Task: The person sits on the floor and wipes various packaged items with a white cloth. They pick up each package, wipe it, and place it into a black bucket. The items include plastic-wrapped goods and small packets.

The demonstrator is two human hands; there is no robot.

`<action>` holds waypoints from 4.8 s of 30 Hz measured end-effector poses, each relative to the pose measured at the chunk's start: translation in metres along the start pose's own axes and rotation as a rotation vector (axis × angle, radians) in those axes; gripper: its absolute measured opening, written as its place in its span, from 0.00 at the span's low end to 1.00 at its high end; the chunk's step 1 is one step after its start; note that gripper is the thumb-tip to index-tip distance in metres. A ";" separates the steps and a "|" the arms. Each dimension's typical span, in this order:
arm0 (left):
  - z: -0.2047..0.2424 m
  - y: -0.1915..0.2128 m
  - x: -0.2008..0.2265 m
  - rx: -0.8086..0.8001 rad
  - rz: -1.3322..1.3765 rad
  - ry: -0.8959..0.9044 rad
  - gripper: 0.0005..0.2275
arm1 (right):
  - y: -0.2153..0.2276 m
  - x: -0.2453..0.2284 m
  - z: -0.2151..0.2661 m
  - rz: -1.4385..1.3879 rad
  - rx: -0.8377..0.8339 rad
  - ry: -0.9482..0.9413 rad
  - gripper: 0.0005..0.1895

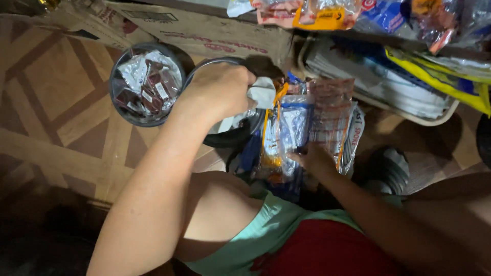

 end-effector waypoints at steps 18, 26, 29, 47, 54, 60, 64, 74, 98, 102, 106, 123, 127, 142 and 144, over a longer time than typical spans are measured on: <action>-0.031 -0.056 0.022 -0.091 0.203 -0.211 0.20 | 0.003 -0.006 0.025 -0.295 0.273 0.003 0.33; -0.039 -0.054 0.044 0.045 0.352 -0.291 0.20 | 0.002 -0.026 0.038 -0.960 -0.074 -0.196 0.27; -0.049 -0.058 0.037 0.174 0.310 -0.286 0.16 | 0.032 -0.053 0.071 -1.160 -0.101 -0.121 0.17; -0.005 -0.058 0.129 0.252 0.403 -0.495 0.25 | 0.134 -0.089 0.088 -1.726 -0.362 0.159 0.35; 0.034 -0.034 0.141 -0.103 0.216 -0.526 0.20 | 0.174 -0.106 0.133 -1.347 0.027 0.509 0.14; 0.018 -0.045 0.093 -0.019 0.138 -0.266 0.33 | 0.224 -0.128 0.199 -1.304 0.337 0.542 0.17; 0.026 -0.029 0.108 0.021 0.636 -0.375 0.50 | 0.189 -0.082 0.131 -1.550 0.204 0.548 0.16; 0.004 -0.013 0.107 0.456 1.111 -0.602 0.09 | 0.229 -0.121 0.148 -1.655 -0.004 0.760 0.16; 0.023 0.023 -0.028 0.145 0.012 0.123 0.19 | -0.072 -0.005 -0.012 -1.091 -0.430 -0.068 0.22; 0.032 0.003 -0.041 0.185 0.104 0.033 0.16 | -0.051 -0.022 -0.025 -0.468 -0.007 0.051 0.25; 0.029 -0.019 -0.044 0.126 0.194 0.000 0.18 | -0.010 -0.067 0.022 0.002 0.034 0.031 0.43; -0.024 -0.054 0.018 0.348 0.394 -0.298 0.18 | -0.004 -0.050 0.030 -1.567 -0.446 -0.172 0.18; -0.050 -0.129 0.066 0.217 0.335 -0.359 0.21 | -0.077 -0.008 -0.077 -1.504 -0.566 -0.188 0.38; -0.044 -0.077 0.037 0.859 -0.188 -0.408 0.12 | 0.076 -0.101 0.146 -1.051 -0.343 0.367 0.17; -0.024 -0.044 0.020 0.929 -0.208 -0.301 0.11 | 0.057 -0.094 0.117 -1.014 -0.373 0.424 0.19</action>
Point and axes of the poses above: each hand's wrist, its own z-axis away from the middle knuckle, its own y-axis out of the back of the hand, x = y × z, the point moved 9 cm from there along -z, towards the middle knuckle, and after that the axes turned 10 degrees about -y, right-handed, at the moved point
